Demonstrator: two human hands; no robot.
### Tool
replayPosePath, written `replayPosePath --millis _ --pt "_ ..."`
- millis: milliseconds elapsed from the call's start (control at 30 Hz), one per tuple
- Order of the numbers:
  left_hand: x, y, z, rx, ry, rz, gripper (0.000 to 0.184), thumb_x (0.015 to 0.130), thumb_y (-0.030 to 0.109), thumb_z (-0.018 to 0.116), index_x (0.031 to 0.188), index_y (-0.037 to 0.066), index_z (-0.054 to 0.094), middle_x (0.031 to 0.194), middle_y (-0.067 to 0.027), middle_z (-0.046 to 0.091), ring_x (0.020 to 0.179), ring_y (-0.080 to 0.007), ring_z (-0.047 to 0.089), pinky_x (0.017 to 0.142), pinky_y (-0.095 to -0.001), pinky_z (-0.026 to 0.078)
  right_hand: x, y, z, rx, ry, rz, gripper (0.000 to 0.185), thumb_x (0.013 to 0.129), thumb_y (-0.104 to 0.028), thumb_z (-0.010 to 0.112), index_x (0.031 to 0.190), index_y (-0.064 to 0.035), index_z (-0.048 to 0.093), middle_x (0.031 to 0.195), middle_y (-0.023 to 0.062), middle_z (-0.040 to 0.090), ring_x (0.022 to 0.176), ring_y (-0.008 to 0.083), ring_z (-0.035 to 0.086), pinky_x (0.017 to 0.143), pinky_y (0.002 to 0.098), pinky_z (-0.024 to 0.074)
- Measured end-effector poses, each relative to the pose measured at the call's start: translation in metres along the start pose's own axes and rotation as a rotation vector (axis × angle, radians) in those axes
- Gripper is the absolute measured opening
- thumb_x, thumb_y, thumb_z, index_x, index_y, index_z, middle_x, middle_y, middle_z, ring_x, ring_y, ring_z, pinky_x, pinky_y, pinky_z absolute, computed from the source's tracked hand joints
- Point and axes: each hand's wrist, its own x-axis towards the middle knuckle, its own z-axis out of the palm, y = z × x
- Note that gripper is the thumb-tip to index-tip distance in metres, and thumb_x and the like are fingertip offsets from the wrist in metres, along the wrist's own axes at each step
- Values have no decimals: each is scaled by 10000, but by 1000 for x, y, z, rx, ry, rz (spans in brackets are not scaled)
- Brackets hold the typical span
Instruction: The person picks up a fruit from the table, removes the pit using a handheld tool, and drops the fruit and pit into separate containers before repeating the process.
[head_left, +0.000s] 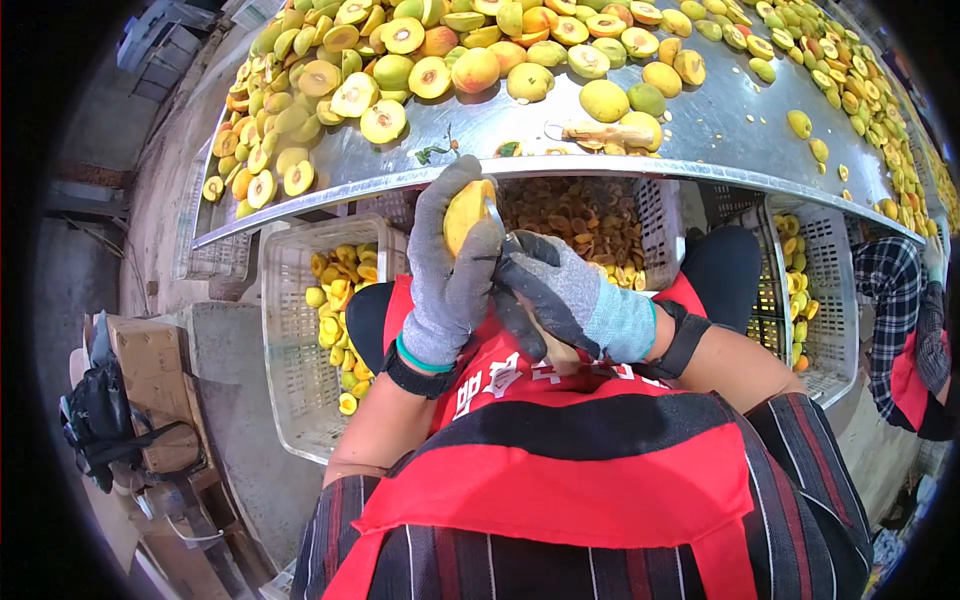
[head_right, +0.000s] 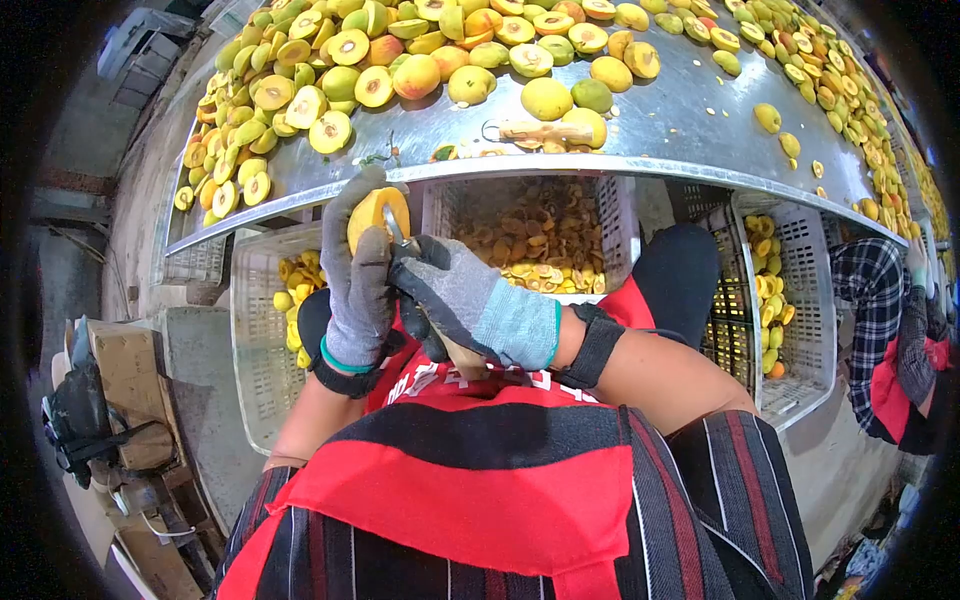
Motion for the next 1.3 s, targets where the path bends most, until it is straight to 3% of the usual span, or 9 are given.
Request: replayPosePath --millis 167,233,267,433,633,933,1033,1100,1300 --pt "7 8 -10 55 -110 -100 450 878 361 467 1133 -8 506 1091 -126 560 980 -192 546 866 -316 422 4 4 -7 -375 68 88 177 903 -204 467 926 -35 515 591 90 513 456 204 517 472 319 458" --pt "13 12 -10 -14 -192 -208 333 889 251 466 1005 -38 583 890 -90 611 818 -146 561 759 -277 450 21 37 -22 -1217 194 -878 187 889 -214 491 936 -34 512 578 84 510 460 202 528 458 314 455" --pt "15 9 -10 -17 -190 -209 333 889 251 466 1005 -38 583 890 -90 611 818 -146 561 759 -277 450 19 39 -25 -1220 193 -877 187 889 -214 491 936 -34 512 578 84 510 460 202 528 458 314 455" --pt "25 0 -22 -404 -372 -518 433 893 344 430 1036 -32 588 952 -108 610 869 -162 573 789 -281 454 2 -17 -7 -361 -27 196 267 876 -312 496 901 -48 514 540 81 482 431 166 507 387 321 407" --pt "20 3 -8 -269 -164 -356 334 873 147 506 1162 -21 511 1065 -75 566 956 -140 525 851 -269 427 7 -9 -13 -170 20 142 262 885 -322 504 856 -61 498 539 69 488 380 165 475 330 299 375" --pt "19 -17 -27 -260 -351 -347 298 905 213 463 1070 -9 576 1016 -90 612 897 -138 573 796 -266 462 7 -9 -19 -397 -163 188 301 892 -361 482 837 -67 511 529 48 482 377 158 467 350 288 370" --pt "16 -19 -20 -258 -345 -351 320 911 234 461 1078 -17 567 1002 -99 616 877 -148 587 778 -268 474 6 3 -21 -493 -180 -84 297 898 -344 473 829 -59 516 516 44 468 380 148 471 346 276 373" --pt "11 -21 -10 -435 -207 -361 482 911 397 451 1112 -34 526 948 -139 624 828 -179 608 743 -280 496 2 -5 -17 299 -275 296 265 942 -259 433 891 -12 516 575 23 465 397 114 463 344 215 358" --pt "11 -16 12 -631 0 -325 501 937 424 366 1159 -12 475 933 -154 618 803 -191 611 711 -291 513 -6 -11 -13 537 -318 299 352 941 -364 418 834 -41 504 482 15 408 305 99 361 291 209 287"
